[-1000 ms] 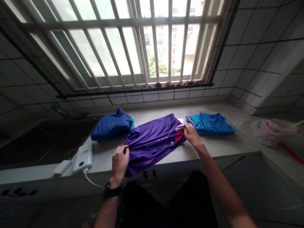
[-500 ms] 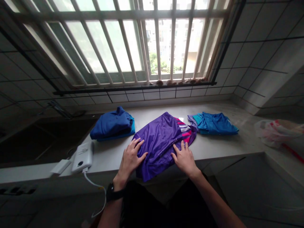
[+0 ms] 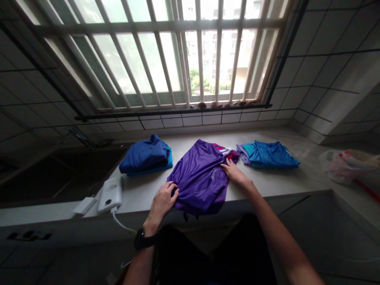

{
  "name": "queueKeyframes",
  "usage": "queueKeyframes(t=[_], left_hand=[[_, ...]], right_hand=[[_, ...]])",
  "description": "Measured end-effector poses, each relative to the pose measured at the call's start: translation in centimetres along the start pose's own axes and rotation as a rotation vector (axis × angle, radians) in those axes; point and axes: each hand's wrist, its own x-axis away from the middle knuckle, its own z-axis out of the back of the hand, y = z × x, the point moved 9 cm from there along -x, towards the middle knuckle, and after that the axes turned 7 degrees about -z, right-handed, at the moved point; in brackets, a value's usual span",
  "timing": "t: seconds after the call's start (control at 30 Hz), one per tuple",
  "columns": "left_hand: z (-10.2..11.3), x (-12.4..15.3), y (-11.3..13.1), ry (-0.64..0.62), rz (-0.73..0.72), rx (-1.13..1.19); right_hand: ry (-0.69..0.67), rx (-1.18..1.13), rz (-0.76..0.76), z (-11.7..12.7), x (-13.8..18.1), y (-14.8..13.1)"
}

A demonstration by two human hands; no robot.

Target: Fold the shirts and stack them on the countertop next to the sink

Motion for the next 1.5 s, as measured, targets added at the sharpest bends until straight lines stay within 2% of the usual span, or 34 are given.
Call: queueKeyframes(t=[0.1, 0.2, 0.27, 0.33, 0.43, 0.57, 0.67, 0.77, 0.9, 1.03, 1.13, 1.27, 1.4, 1.5], left_hand=[[0.3, 0.6, 2.0, -0.031, -0.084, 0.046], [1.2, 1.8, 2.9, 0.04, -0.115, 0.012], [1.1, 2.6, 3.4, 0.056, -0.165, -0.011], [0.1, 3.3, 3.4, 0.017, -0.217, -0.013], [-1.1, 4.2, 2.5, -0.017, -0.212, -0.022], [-0.9, 5.2, 1.9, 0.032, -0.197, -0.017], [-0.2, 5.7, 2.7, 0.072, -0.245, -0.012], [-0.6, 5.6, 3.8, 0.036, -0.323, -0.047], [-2.2, 5.4, 3.9, -0.026, -0.355, -0.142], [-2.5, 5.7, 3.5, 0.045, -0.365, -0.166], [-1.7, 6.3, 4.0, 0.113, -0.402, -0.123], [0.4, 8.3, 5.0, 0.156, -0.406, -0.033], [3.1, 10.1, 5.4, 0.15, -0.39, 0.08], [5.9, 8.7, 5.4, 0.182, -0.345, 0.096]], right_hand=[[0.052, -0.014, -0.027, 2.4, -0.9, 0.4], [0.21, -0.096, 0.089, 3.3, 2.6, -2.0], [0.238, -0.171, 0.231, 2.2, 6.4, -4.3], [0.169, -0.175, 0.28, 0.0, 9.5, -5.3], [0.082, -0.165, 0.286, -2.1, 12.1, -4.3], [0.052, -0.165, 0.21, -1.9, 12.8, -0.3], [0.084, -0.133, 0.154, -1.3, 13.5, 1.0], [0.17, -0.123, 0.15, -1.5, 15.1, -0.7], [0.25, -0.086, 0.161, -4.2, 16.3, -4.1], [0.388, -0.082, 0.043, -5.9, 15.7, -3.9], [0.452, -0.157, 0.107, -5.4, 15.8, -3.2], [0.466, -0.36, 0.276, -2.5, 18.0, -2.2], [0.237, -0.536, 0.322, 0.0, 19.7, -1.7], [0.08, -0.629, 0.309, 2.3, 18.8, -1.7]])
